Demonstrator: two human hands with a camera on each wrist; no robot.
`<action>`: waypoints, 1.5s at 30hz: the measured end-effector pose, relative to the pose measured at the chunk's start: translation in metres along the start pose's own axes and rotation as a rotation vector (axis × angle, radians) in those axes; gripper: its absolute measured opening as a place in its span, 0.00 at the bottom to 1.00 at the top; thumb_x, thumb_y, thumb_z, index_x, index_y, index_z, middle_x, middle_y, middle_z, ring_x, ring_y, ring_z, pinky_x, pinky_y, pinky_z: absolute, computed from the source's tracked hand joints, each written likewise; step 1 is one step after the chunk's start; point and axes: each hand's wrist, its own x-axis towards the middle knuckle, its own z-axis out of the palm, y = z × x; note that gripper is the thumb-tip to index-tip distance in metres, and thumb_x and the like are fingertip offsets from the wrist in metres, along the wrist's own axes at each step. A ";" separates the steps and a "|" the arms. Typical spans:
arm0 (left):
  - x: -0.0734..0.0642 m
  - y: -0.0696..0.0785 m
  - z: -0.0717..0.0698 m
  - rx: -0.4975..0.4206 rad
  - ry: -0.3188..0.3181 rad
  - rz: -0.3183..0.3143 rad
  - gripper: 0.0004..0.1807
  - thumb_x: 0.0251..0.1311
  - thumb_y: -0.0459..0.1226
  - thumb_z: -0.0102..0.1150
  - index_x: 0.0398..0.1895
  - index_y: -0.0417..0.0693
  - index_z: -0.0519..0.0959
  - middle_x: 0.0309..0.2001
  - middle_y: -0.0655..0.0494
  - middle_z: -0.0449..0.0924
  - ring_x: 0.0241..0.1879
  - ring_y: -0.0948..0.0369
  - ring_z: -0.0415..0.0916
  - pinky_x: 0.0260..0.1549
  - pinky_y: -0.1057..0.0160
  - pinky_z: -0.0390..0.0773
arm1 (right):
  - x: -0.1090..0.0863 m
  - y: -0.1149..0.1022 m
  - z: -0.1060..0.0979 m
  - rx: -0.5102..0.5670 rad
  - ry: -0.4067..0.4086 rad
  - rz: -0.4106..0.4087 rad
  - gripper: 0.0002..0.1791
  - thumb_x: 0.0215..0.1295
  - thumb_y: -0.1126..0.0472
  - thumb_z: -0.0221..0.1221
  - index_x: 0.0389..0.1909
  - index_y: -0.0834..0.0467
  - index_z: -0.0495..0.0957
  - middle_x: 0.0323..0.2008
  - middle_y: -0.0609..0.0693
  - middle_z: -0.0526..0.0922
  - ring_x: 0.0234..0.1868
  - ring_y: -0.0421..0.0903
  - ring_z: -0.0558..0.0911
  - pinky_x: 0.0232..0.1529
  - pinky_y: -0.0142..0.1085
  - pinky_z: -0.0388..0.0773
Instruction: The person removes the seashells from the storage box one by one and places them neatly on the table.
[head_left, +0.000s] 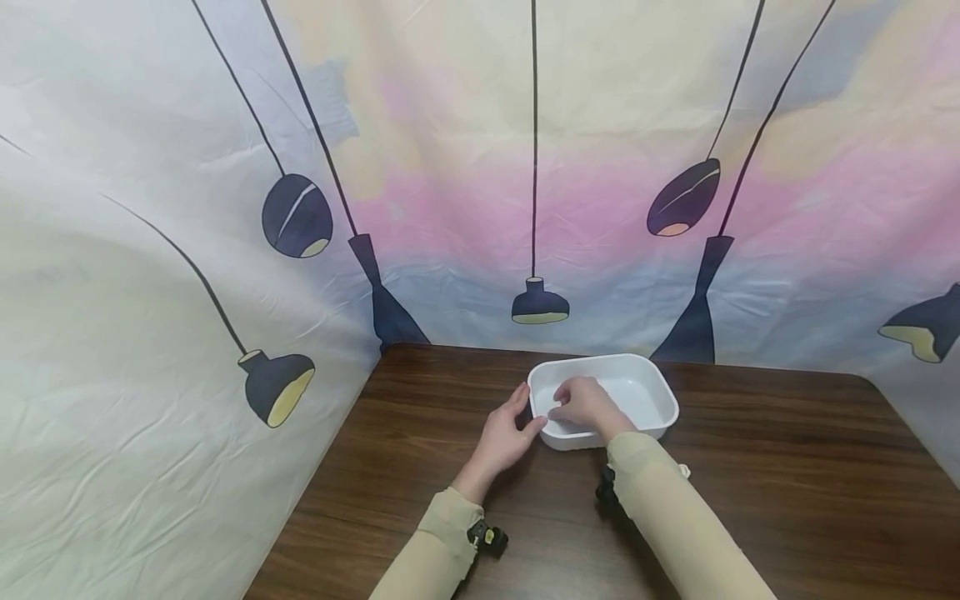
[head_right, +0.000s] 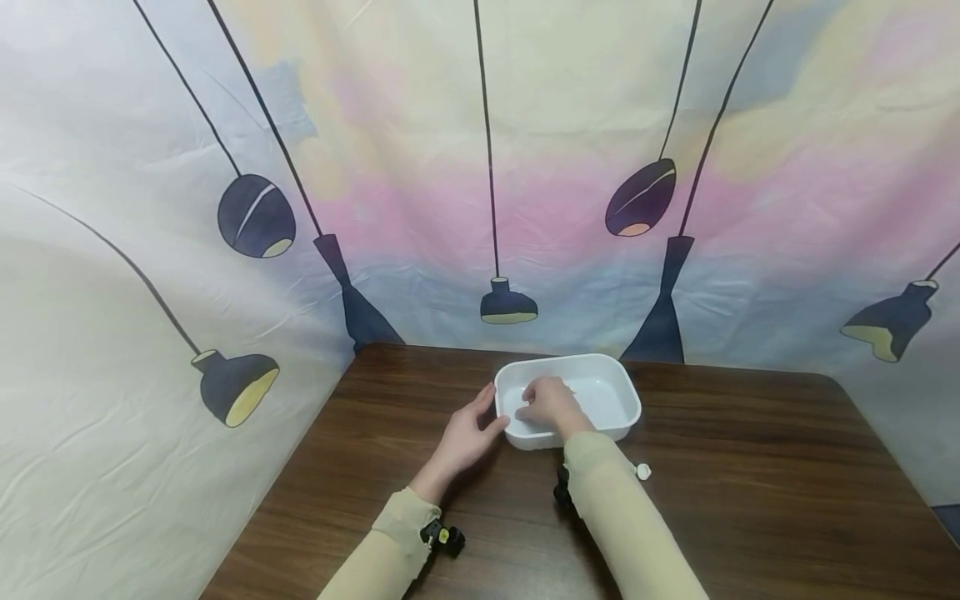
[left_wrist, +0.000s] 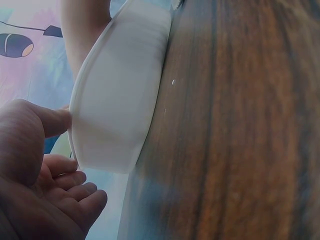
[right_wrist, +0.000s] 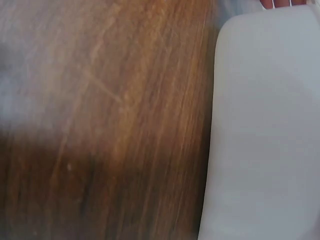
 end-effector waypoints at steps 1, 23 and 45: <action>0.000 0.000 0.000 0.003 -0.001 0.000 0.37 0.76 0.44 0.63 0.80 0.35 0.65 0.81 0.44 0.62 0.79 0.47 0.62 0.77 0.46 0.64 | 0.000 0.000 0.000 -0.001 0.007 0.003 0.18 0.62 0.58 0.77 0.49 0.63 0.88 0.36 0.50 0.87 0.39 0.47 0.83 0.53 0.48 0.85; -0.001 0.000 0.001 -0.004 -0.010 0.007 0.37 0.76 0.44 0.63 0.80 0.34 0.64 0.81 0.42 0.61 0.80 0.47 0.61 0.77 0.46 0.63 | -0.007 0.007 -0.018 0.106 0.053 -0.123 0.05 0.68 0.61 0.70 0.39 0.60 0.90 0.33 0.48 0.89 0.35 0.44 0.83 0.44 0.41 0.83; 0.001 -0.001 0.003 0.000 -0.002 -0.005 0.37 0.77 0.44 0.62 0.80 0.34 0.64 0.82 0.43 0.61 0.80 0.46 0.60 0.78 0.45 0.62 | -0.143 0.148 -0.106 0.430 -0.060 -0.013 0.17 0.75 0.59 0.66 0.53 0.70 0.84 0.43 0.56 0.89 0.42 0.46 0.85 0.43 0.37 0.86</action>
